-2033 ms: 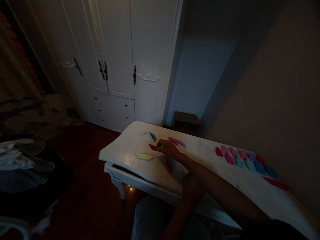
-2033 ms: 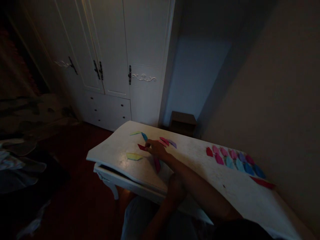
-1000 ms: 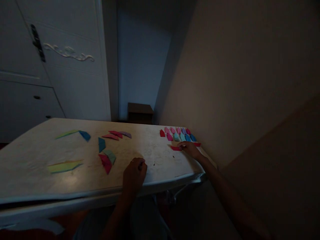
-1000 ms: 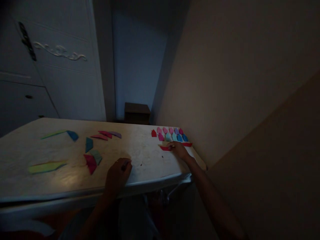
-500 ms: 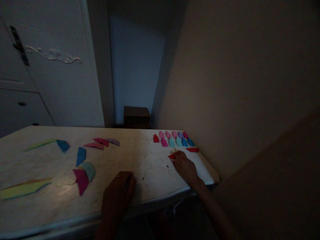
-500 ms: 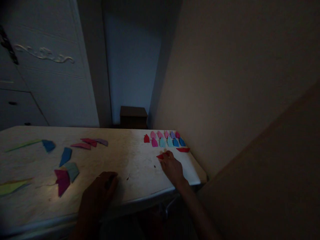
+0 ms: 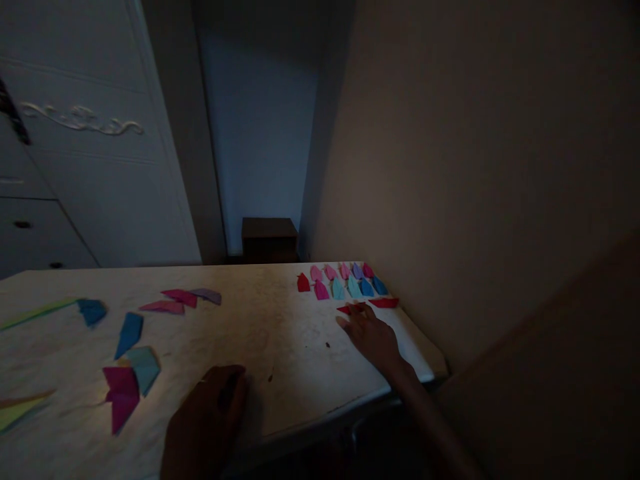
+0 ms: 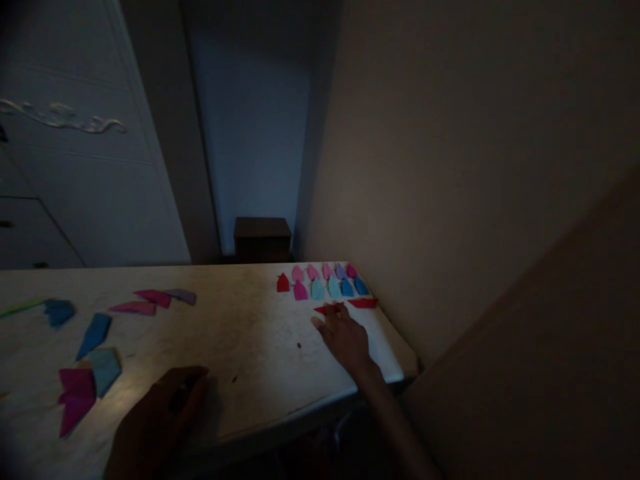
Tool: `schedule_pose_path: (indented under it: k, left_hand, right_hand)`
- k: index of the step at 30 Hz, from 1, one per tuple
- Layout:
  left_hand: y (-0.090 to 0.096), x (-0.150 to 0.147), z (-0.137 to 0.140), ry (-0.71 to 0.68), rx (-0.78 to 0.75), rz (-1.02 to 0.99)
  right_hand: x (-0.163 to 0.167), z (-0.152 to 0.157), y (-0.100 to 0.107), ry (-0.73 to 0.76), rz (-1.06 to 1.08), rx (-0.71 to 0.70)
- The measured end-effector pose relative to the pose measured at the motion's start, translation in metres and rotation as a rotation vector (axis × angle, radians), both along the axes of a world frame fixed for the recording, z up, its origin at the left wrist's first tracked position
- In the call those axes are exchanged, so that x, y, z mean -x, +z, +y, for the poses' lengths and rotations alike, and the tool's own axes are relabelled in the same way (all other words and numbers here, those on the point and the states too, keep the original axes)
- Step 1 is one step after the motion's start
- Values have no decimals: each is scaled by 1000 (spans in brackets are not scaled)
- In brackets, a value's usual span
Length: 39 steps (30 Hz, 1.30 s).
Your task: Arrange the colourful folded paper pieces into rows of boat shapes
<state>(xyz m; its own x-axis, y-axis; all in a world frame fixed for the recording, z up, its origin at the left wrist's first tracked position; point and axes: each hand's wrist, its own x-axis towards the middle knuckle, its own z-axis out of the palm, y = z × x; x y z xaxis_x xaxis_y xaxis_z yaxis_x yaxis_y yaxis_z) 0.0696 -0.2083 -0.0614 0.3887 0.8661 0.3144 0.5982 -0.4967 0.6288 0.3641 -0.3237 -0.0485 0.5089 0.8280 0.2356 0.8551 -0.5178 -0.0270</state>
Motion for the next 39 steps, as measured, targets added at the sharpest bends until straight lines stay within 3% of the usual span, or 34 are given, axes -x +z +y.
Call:
schedule_pose_path:
  k: [5, 16, 29, 39]
  left_hand:
    - [-2, 1, 2, -23, 5, 27]
    - [3, -1, -1, -28, -54, -31]
    - [4, 0, -4, -59, -90, -8]
    - [8, 1, -7, -125, -70, 6]
  right_hand:
    - [-1, 5, 4, -105, 31, -19]
    - [0, 4, -4, -125, -33, -112]
    - [-2, 1, -9, -13, -25, -146]
    - [-4, 2, -13, -31, -21, -158]
